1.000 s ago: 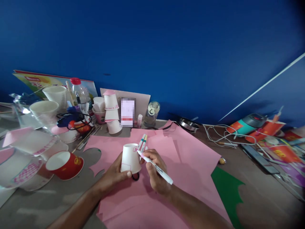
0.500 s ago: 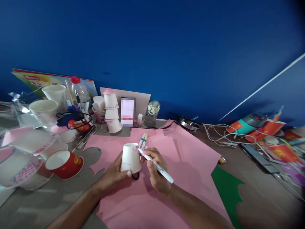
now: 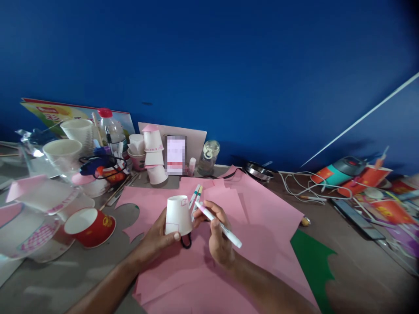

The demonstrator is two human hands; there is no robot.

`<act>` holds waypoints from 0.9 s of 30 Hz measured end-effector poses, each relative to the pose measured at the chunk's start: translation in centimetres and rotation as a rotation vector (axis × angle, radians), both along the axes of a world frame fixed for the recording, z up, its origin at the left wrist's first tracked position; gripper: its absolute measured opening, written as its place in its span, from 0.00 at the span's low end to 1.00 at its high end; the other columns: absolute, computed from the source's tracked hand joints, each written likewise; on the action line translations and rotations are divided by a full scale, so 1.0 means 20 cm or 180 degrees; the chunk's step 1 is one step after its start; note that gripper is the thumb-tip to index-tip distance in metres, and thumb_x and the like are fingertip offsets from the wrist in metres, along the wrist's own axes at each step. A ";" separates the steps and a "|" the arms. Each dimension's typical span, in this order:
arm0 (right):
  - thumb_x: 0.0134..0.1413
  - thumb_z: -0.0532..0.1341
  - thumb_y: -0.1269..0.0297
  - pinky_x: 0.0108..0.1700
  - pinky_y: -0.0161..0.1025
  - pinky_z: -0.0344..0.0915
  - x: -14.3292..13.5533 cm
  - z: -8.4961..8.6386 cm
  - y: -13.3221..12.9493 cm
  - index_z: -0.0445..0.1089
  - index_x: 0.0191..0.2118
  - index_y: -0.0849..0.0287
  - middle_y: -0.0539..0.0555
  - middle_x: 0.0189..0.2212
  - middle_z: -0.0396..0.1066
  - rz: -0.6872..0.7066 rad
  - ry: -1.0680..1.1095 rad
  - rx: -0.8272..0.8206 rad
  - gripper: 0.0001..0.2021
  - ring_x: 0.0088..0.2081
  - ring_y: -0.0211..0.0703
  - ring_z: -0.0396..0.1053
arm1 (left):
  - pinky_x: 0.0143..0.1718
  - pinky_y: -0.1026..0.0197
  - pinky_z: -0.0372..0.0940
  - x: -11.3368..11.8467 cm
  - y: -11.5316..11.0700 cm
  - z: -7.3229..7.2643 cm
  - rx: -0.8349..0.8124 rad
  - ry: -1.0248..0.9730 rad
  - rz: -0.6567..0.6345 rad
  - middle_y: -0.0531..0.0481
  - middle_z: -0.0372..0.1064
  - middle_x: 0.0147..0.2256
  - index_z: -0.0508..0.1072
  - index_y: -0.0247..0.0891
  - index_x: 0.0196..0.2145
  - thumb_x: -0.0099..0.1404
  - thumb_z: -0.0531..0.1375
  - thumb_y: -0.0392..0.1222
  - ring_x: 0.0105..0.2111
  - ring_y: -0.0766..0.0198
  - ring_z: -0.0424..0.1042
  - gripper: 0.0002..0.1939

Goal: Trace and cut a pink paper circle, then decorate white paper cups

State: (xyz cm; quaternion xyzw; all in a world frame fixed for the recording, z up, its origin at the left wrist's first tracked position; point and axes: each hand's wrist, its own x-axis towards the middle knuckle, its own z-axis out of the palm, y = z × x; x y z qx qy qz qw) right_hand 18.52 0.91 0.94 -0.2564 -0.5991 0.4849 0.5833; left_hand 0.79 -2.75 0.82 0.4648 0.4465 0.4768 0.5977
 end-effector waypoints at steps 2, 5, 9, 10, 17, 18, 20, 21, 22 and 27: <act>0.66 0.50 0.47 0.32 0.41 0.70 -0.01 0.00 0.01 0.62 0.55 0.54 0.52 0.33 0.74 -0.0051 -0.0015 -0.0089 0.20 0.26 0.39 0.70 | 0.36 0.56 0.66 0.01 0.00 0.00 0.0024 0.0362 0.0361 0.43 0.74 0.40 0.64 0.38 0.56 0.54 0.66 0.58 0.38 0.52 0.71 0.36; 0.66 0.51 0.49 0.34 0.40 0.71 -0.02 0.00 0.02 0.62 0.55 0.55 0.52 0.33 0.74 -0.0281 -0.0222 -0.0154 0.19 0.29 0.40 0.72 | 0.36 0.56 0.66 0.03 0.00 -0.01 0.0125 0.0829 0.0785 0.45 0.72 0.41 0.63 0.38 0.56 0.53 0.67 0.52 0.38 0.54 0.70 0.35; 0.65 0.54 0.51 0.42 0.42 0.71 -0.03 -0.01 0.01 0.64 0.55 0.56 0.57 0.41 0.74 -0.0207 -0.0633 -0.0231 0.19 0.41 0.46 0.74 | 0.36 0.57 0.68 0.06 0.00 -0.01 0.0200 0.0808 0.0918 0.47 0.72 0.40 0.64 0.38 0.53 0.52 0.67 0.48 0.37 0.55 0.72 0.33; 0.65 0.54 0.51 0.43 0.43 0.71 -0.03 -0.01 0.01 0.64 0.55 0.56 0.57 0.43 0.73 -0.0113 -0.0730 -0.0236 0.19 0.43 0.47 0.73 | 0.36 0.57 0.68 0.06 0.00 -0.01 0.0187 0.0778 0.0940 0.47 0.72 0.40 0.64 0.38 0.53 0.52 0.68 0.48 0.37 0.55 0.72 0.32; 0.59 0.61 0.57 0.51 0.47 0.69 -0.03 -0.07 0.04 0.62 0.57 0.57 0.60 0.49 0.72 0.0095 -0.1072 -0.0208 0.22 0.49 0.52 0.72 | 0.45 0.53 0.68 0.05 0.00 -0.03 0.0386 0.0068 0.0239 0.39 0.67 0.55 0.50 0.44 0.65 0.56 0.68 0.49 0.50 0.50 0.69 0.46; 0.59 0.61 0.57 0.51 0.47 0.69 -0.02 -0.07 0.05 0.62 0.57 0.57 0.61 0.50 0.71 0.0122 -0.1023 -0.0292 0.23 0.50 0.52 0.71 | 0.50 0.52 0.66 0.05 0.00 -0.03 0.0463 -0.0020 0.0204 0.39 0.63 0.59 0.50 0.45 0.66 0.57 0.67 0.49 0.55 0.48 0.65 0.45; 0.58 0.62 0.56 0.50 0.47 0.70 -0.02 -0.08 0.06 0.61 0.57 0.57 0.61 0.50 0.71 0.0220 -0.0857 -0.0481 0.23 0.50 0.52 0.71 | 0.57 0.50 0.61 0.04 0.00 -0.03 0.0515 -0.0210 0.0223 0.41 0.57 0.64 0.54 0.45 0.66 0.60 0.65 0.51 0.62 0.46 0.58 0.41; 0.58 0.62 0.56 0.50 0.47 0.71 -0.02 -0.09 0.07 0.62 0.56 0.57 0.61 0.50 0.71 0.0270 -0.0765 -0.0550 0.23 0.50 0.52 0.72 | 0.59 0.50 0.59 0.04 0.01 -0.04 0.0507 -0.0285 0.0266 0.42 0.57 0.64 0.56 0.45 0.65 0.60 0.64 0.51 0.63 0.45 0.56 0.39; 0.58 0.62 0.57 0.50 0.47 0.71 -0.02 -0.09 0.07 0.62 0.56 0.57 0.61 0.50 0.71 0.0304 -0.0680 -0.0597 0.23 0.50 0.52 0.72 | 0.60 0.50 0.59 0.04 0.01 -0.04 0.0481 -0.0331 0.0343 0.42 0.58 0.64 0.58 0.45 0.64 0.60 0.65 0.51 0.64 0.45 0.56 0.38; 0.56 0.64 0.56 0.50 0.46 0.71 -0.02 -0.11 0.09 0.64 0.55 0.55 0.59 0.49 0.71 0.0394 -0.0490 -0.0689 0.23 0.49 0.51 0.72 | 0.57 0.51 0.62 0.05 0.03 -0.04 0.0289 -0.0466 0.0638 0.40 0.61 0.62 0.61 0.43 0.62 0.56 0.68 0.47 0.61 0.45 0.60 0.38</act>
